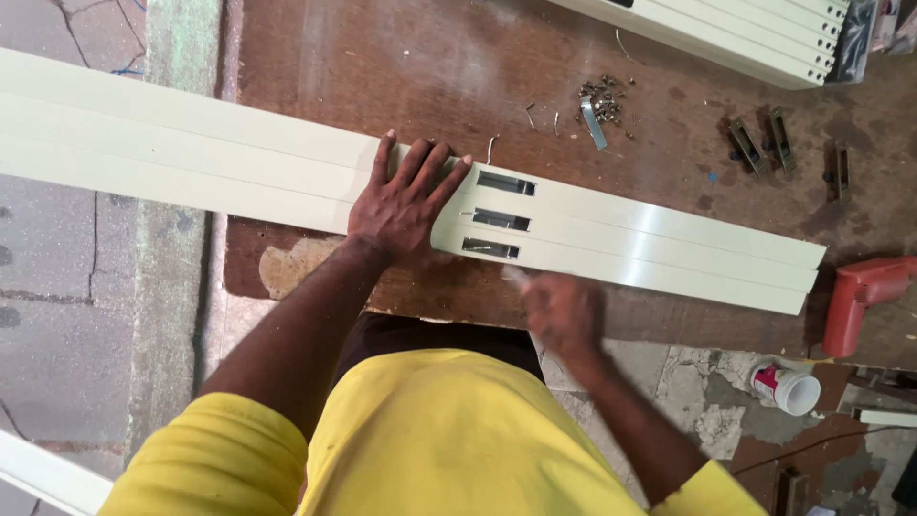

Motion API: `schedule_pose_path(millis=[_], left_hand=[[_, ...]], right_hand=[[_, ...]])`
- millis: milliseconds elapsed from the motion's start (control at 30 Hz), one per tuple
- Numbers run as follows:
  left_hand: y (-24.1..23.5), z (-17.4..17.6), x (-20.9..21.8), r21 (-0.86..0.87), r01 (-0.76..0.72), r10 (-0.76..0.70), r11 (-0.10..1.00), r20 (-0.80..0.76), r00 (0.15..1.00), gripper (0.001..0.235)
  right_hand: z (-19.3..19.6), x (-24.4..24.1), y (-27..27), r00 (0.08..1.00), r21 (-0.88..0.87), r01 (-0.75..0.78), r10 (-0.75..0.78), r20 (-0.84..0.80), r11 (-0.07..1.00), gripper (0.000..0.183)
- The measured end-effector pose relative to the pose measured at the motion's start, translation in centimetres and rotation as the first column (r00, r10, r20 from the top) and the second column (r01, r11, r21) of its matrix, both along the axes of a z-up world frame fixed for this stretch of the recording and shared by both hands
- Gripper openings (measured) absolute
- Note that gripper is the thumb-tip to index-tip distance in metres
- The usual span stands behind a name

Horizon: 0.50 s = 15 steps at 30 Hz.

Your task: Marking positions and using a power drill to install metal hinges onto aluminum slats.

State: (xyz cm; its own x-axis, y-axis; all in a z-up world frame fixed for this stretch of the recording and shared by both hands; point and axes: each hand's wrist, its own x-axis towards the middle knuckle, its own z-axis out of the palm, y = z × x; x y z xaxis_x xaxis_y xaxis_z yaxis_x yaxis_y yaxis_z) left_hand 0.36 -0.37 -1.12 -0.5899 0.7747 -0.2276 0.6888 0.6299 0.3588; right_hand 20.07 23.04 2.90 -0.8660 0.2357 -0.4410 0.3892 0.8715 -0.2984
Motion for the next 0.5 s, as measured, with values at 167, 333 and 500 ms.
schedule_pose_path(millis=[167,333,500], left_hand=[[0.3,0.3,-0.2,0.002,0.001,-0.001,1.0,-0.016,1.0,0.13],[0.3,1.3,-0.5,-0.006,0.004,-0.004,1.0,-0.001,1.0,0.129],[0.4,1.3,-0.3,-0.02,-0.004,0.004,1.0,0.011,1.0,0.133]], right_hand=[[1.9,0.8,0.8,0.998,-0.114,0.065,-0.063,0.02,0.991,0.016],[6.1,-6.1,5.2,0.984,0.146,0.046,-0.02,-0.178,0.988,0.036],[5.9,-6.6,2.8,0.934,0.189,-0.268,0.303,-0.188,0.945,0.04]])
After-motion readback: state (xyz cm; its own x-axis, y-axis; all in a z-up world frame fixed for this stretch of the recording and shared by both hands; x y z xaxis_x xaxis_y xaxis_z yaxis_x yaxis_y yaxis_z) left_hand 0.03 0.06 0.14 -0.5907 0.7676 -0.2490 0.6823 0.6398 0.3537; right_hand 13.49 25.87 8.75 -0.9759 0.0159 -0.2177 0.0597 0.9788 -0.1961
